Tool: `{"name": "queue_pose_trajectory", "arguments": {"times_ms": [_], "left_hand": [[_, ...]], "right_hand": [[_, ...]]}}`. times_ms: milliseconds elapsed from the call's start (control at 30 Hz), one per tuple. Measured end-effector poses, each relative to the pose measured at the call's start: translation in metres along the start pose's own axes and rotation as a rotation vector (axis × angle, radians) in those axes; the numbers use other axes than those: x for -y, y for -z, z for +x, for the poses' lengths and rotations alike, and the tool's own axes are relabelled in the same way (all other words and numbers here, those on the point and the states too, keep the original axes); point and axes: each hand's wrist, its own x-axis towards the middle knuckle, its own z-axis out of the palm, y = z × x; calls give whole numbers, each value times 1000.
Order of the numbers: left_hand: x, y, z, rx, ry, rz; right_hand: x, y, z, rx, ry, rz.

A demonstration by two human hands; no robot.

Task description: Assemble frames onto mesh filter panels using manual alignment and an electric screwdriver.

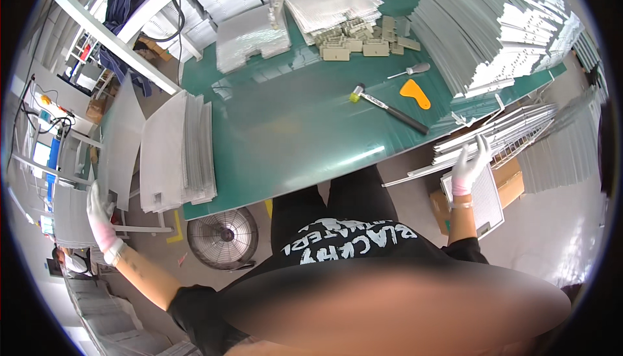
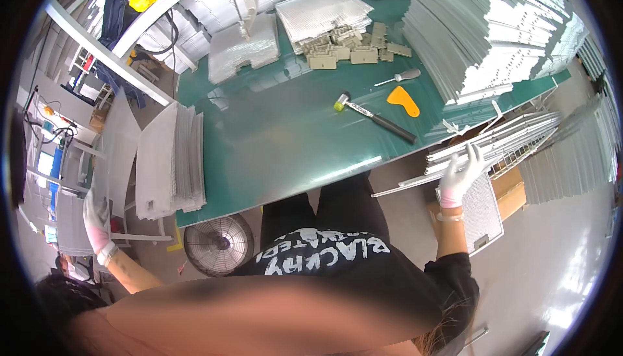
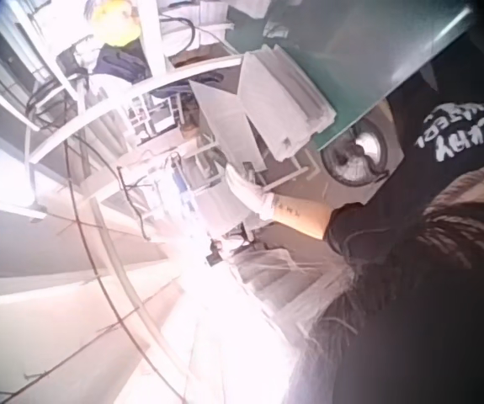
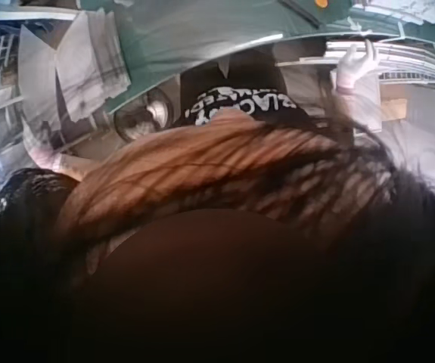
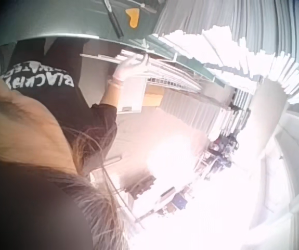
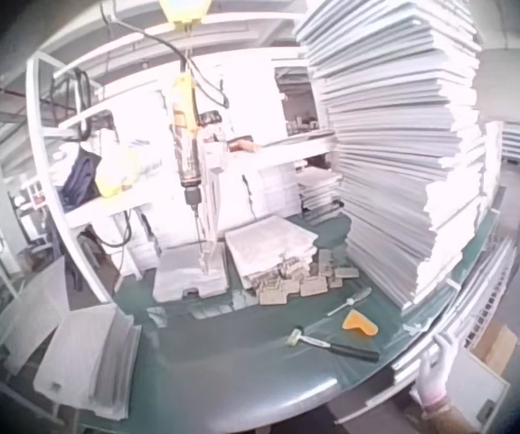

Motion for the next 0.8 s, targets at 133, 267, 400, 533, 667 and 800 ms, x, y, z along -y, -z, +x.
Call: {"name": "queue_pose_trajectory", "arguments": {"times_ms": [133, 267, 400, 533, 667, 800], "left_hand": [[-46, -106, -102, 135, -543, 296], [-27, -222, -173, 395, -751, 615], [44, -320, -204, 892, -606, 712], [69, -337, -174, 1089, -472, 488], [87, -345, -112, 889, -695, 478], [138, -339, -106, 756, -643, 687]], "right_hand": [[129, -29, 29, 125, 247, 522], [241, -71, 42, 344, 440, 836], [289, -173, 10, 853, 556, 650], [310, -289, 13, 792, 671, 359], [352, -413, 74, 608, 432, 428], [406, -464, 109, 851, -14, 44]]}}
